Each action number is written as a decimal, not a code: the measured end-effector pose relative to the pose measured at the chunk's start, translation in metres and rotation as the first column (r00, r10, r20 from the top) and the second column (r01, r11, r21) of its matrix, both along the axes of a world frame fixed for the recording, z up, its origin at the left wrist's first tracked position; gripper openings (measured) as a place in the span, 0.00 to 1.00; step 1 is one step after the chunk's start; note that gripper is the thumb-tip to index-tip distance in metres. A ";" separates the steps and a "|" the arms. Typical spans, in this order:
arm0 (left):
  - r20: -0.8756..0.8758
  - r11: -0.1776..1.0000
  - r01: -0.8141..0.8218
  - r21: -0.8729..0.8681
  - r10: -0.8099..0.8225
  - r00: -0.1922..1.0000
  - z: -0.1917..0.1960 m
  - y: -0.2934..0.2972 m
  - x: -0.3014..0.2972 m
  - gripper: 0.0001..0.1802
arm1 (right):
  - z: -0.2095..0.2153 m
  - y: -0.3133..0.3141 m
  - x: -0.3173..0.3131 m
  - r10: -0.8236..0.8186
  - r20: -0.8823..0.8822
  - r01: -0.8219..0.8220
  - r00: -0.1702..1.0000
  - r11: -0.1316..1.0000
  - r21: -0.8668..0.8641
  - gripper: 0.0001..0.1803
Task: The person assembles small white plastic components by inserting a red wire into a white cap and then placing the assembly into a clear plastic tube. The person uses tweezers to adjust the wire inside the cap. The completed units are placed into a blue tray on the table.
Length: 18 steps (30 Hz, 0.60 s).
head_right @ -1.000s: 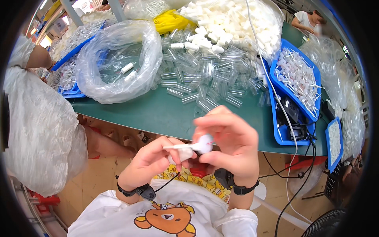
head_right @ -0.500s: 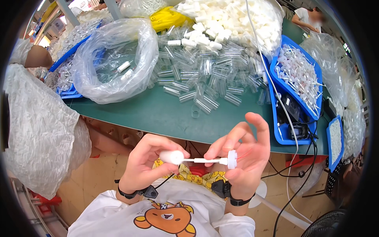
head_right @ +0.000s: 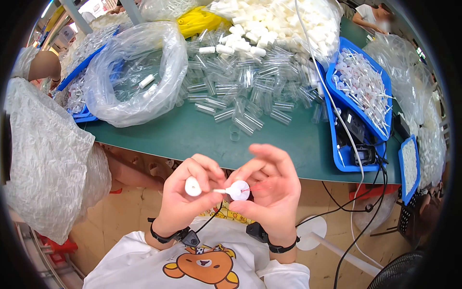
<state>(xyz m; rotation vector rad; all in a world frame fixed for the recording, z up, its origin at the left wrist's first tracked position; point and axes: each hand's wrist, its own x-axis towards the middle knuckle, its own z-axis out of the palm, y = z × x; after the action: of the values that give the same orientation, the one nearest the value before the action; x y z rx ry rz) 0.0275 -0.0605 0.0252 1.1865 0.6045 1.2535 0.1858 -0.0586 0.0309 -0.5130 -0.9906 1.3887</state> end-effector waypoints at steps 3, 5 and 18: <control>0.077 0.997 0.012 -0.077 -0.006 0.997 -0.003 -0.001 -0.001 0.14 | 0.000 -0.001 0.000 -0.035 0.070 0.032 0.997 0.998 0.056 0.31; 0.113 0.994 0.013 -0.111 0.000 0.994 -0.005 -0.002 -0.002 0.15 | 0.003 -0.005 -0.001 -0.087 0.110 0.085 0.990 0.996 0.026 0.29; -0.302 0.970 -0.181 0.160 0.223 0.927 -0.010 0.000 0.000 0.18 | 0.008 -0.006 -0.006 -0.220 0.459 0.174 0.861 0.975 0.141 0.22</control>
<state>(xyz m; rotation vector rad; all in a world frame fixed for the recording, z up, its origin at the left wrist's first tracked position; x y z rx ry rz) 0.0278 -0.0610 0.0147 1.4813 0.9144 1.2981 0.1802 -0.0644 0.0390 -0.8855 -1.3486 1.0426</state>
